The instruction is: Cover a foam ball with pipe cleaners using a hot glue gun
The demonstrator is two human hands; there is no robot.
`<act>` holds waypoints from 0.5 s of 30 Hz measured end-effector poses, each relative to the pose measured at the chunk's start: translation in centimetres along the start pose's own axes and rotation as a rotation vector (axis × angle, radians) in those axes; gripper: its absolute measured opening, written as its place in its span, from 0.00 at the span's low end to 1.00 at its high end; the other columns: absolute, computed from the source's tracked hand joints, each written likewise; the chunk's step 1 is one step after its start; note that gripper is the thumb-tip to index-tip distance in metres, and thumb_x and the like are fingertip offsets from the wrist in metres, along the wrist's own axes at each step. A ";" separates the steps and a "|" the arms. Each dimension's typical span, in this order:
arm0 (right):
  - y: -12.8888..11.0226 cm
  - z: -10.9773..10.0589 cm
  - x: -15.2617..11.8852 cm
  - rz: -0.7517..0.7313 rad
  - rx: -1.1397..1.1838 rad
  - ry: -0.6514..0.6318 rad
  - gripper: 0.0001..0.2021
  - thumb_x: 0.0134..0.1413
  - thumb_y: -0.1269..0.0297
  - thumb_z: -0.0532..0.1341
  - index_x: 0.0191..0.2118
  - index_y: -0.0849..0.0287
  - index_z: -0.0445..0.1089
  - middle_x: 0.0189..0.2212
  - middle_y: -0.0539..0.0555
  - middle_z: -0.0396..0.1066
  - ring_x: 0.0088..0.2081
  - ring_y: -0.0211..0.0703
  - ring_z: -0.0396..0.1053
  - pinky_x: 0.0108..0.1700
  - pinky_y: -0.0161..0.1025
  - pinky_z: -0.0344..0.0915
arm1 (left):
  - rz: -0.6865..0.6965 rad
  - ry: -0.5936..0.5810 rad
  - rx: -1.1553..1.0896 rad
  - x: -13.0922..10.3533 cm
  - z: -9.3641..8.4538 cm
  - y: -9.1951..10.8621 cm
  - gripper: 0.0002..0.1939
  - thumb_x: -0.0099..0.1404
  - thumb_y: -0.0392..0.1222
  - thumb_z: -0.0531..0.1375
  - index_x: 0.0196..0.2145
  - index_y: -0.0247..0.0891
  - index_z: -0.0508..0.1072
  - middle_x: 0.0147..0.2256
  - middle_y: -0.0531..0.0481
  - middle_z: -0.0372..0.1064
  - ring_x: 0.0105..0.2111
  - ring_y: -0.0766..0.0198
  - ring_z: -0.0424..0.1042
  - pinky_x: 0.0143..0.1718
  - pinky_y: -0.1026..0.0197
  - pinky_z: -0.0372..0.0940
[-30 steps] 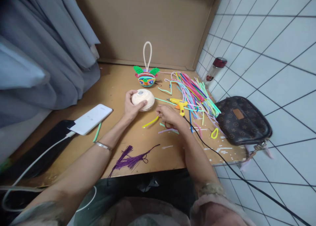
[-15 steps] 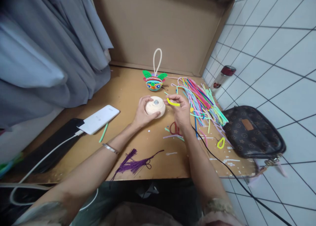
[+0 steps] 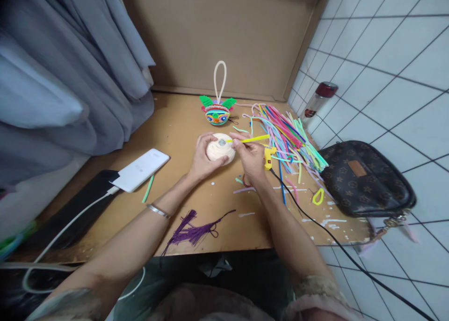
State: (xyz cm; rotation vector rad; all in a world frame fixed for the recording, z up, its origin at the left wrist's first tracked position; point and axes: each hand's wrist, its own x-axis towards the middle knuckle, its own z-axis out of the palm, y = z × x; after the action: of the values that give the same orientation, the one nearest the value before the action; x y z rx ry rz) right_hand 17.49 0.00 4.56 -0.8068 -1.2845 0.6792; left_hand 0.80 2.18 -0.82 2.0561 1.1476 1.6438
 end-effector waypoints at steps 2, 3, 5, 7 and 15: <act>0.3 0.3 -0.2 0.074 0.008 0.011 0.13 0.51 0.50 0.73 0.35 0.53 0.82 0.28 0.50 0.79 0.31 0.41 0.76 0.40 0.44 0.79 | -0.004 0.003 -0.005 0.0 0.0 0.0 0.32 0.51 0.42 0.73 0.52 0.45 0.66 0.57 0.42 0.66 0.62 0.47 0.69 0.64 0.41 0.67; 0.5 0.4 -0.3 0.103 0.015 0.027 0.14 0.50 0.49 0.74 0.35 0.54 0.82 0.27 0.50 0.79 0.29 0.41 0.76 0.39 0.44 0.79 | -0.008 0.004 -0.006 -0.1 0.0 0.1 0.32 0.51 0.42 0.73 0.52 0.45 0.66 0.58 0.42 0.66 0.62 0.47 0.69 0.64 0.41 0.67; 0.6 0.8 -0.5 0.131 0.029 0.074 0.16 0.47 0.49 0.75 0.35 0.55 0.79 0.26 0.51 0.80 0.29 0.43 0.77 0.37 0.44 0.79 | -0.015 -0.001 -0.006 -0.1 0.0 0.1 0.32 0.52 0.41 0.72 0.51 0.45 0.65 0.58 0.42 0.66 0.62 0.47 0.69 0.64 0.41 0.67; 0.6 1.0 -0.8 0.121 0.031 0.113 0.16 0.47 0.49 0.75 0.33 0.54 0.78 0.28 0.51 0.80 0.30 0.43 0.78 0.37 0.43 0.79 | -0.012 -0.005 -0.007 -0.1 -0.1 0.1 0.31 0.52 0.42 0.72 0.51 0.45 0.65 0.57 0.42 0.66 0.62 0.47 0.69 0.64 0.41 0.66; 0.6 1.3 -1.5 -0.078 -0.102 0.072 0.08 0.53 0.57 0.71 0.29 0.53 0.75 0.33 0.51 0.81 0.39 0.45 0.79 0.47 0.46 0.77 | 0.030 -0.010 0.002 -0.1 0.0 0.1 0.31 0.53 0.42 0.72 0.52 0.45 0.66 0.57 0.42 0.66 0.62 0.47 0.69 0.63 0.42 0.67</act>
State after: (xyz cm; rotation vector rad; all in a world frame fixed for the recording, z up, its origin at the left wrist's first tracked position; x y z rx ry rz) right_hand 15.94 -0.77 3.36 -0.8523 -1.2861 0.5214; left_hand 0.83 2.00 -0.83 2.0899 1.1212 1.6444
